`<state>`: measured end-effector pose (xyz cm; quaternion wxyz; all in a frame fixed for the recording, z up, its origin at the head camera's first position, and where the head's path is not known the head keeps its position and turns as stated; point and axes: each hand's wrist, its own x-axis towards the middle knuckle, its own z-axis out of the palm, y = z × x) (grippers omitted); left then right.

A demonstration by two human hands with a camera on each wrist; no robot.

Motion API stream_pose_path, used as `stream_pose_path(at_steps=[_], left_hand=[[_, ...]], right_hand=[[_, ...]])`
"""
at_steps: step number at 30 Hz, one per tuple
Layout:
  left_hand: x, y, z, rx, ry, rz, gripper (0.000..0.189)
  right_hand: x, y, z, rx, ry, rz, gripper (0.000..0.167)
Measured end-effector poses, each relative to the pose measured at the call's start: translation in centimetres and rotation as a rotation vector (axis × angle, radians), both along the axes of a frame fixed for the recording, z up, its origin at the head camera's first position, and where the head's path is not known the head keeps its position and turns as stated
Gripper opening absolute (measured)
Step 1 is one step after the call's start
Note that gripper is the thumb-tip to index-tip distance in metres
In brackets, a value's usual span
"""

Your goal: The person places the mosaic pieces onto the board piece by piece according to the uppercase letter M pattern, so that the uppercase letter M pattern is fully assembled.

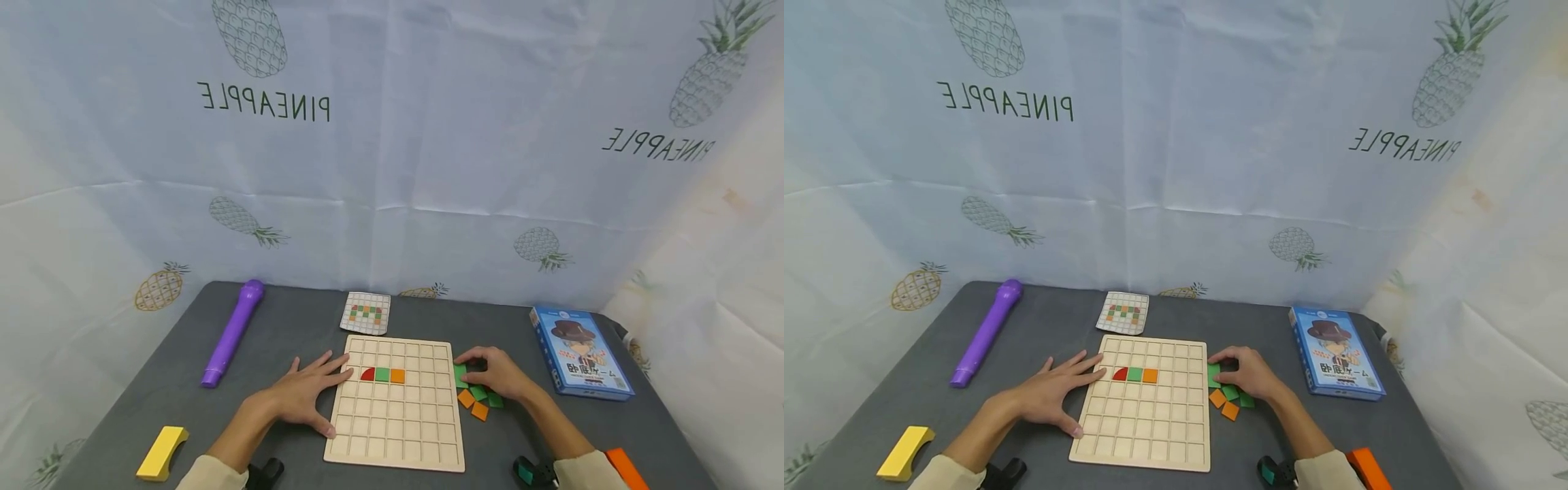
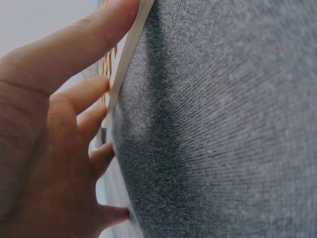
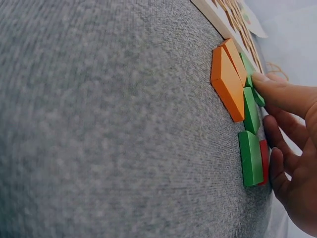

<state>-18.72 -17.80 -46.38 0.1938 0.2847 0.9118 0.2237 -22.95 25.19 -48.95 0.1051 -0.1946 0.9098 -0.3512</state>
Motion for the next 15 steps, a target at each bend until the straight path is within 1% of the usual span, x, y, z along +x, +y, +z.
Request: stream_pose_path(at_steps=[2,9,15], left_hand=[[-0.02,0.02,-0.10,0.001,-0.001,0.000,0.111],[-0.08,-0.04,-0.17,-0.003,-0.001,0.009,0.111],[-0.15,0.01,-0.17,0.004,-0.004,0.006,0.111]], right_hand=[[0.07,-0.06,0.06,0.002,0.000,-0.007,0.024],[-0.04,-0.39,0.23,0.009,0.014,0.009,0.020],[-0.09,-0.49,0.24,0.022,0.029,-0.004,0.016]])
